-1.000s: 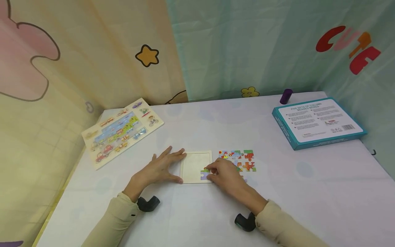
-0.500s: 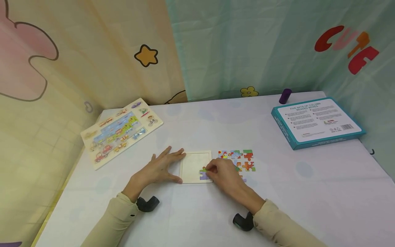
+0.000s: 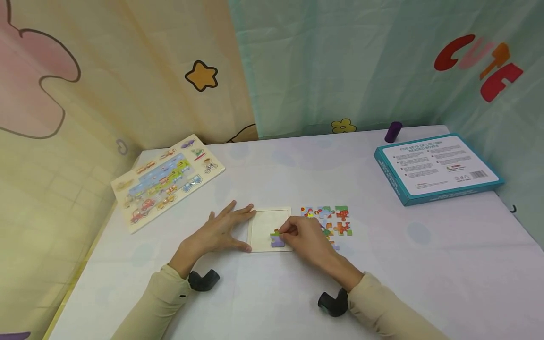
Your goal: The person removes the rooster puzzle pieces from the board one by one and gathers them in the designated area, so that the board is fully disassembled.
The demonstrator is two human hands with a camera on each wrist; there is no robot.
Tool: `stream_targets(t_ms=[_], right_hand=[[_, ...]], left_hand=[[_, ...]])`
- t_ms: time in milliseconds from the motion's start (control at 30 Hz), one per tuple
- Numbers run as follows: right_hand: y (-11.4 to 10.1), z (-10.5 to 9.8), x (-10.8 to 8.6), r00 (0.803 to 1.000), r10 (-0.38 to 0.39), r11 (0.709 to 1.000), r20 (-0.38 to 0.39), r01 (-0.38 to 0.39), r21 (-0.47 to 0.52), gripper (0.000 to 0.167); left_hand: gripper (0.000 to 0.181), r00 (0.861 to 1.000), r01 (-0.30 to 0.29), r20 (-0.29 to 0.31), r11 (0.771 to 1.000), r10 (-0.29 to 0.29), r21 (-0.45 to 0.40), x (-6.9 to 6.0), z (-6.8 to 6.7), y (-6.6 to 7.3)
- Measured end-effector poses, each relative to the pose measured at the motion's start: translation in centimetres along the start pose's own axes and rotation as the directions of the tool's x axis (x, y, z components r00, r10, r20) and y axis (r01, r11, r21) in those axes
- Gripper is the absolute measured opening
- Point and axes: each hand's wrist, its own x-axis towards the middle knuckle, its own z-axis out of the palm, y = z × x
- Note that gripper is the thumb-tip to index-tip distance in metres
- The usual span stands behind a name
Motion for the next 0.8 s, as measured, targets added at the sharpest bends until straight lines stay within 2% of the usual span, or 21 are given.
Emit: stream_targets(t_ms=[200, 567, 700, 800], right_hand=[[1.1, -2.4, -1.1, 0.998, 0.059, 0.998, -0.026, -0.058, 0.021, 0.006], [4.8, -9.0, -4.8, 0.979, 0.081, 0.98, -0.189, -0.112, -0.162, 0.008], [5.5, -10.3, -5.3, 0.969, 0.083, 0.974, -0.231, -0.128, -0.188, 0.009], [5.8, -10.5, -5.5, 0.969, 0.092, 0.973, -0.229, -0.136, -0.187, 0.01]], left_hand=[[0.095, 1.0, -0.007, 0.0, 1.0, 0.007, -0.007, 0.0, -0.1, 0.1], [0.095, 1.0, -0.014, -0.007, 1.0, 0.014, -0.017, -0.2, -0.2, 0.1], [0.095, 1.0, -0.012, -0.008, 1.0, 0.012, -0.014, -0.1, -0.2, 0.0], [0.095, 1.0, -0.012, -0.002, 1.0, 0.012, -0.016, -0.1, -0.1, 0.0]])
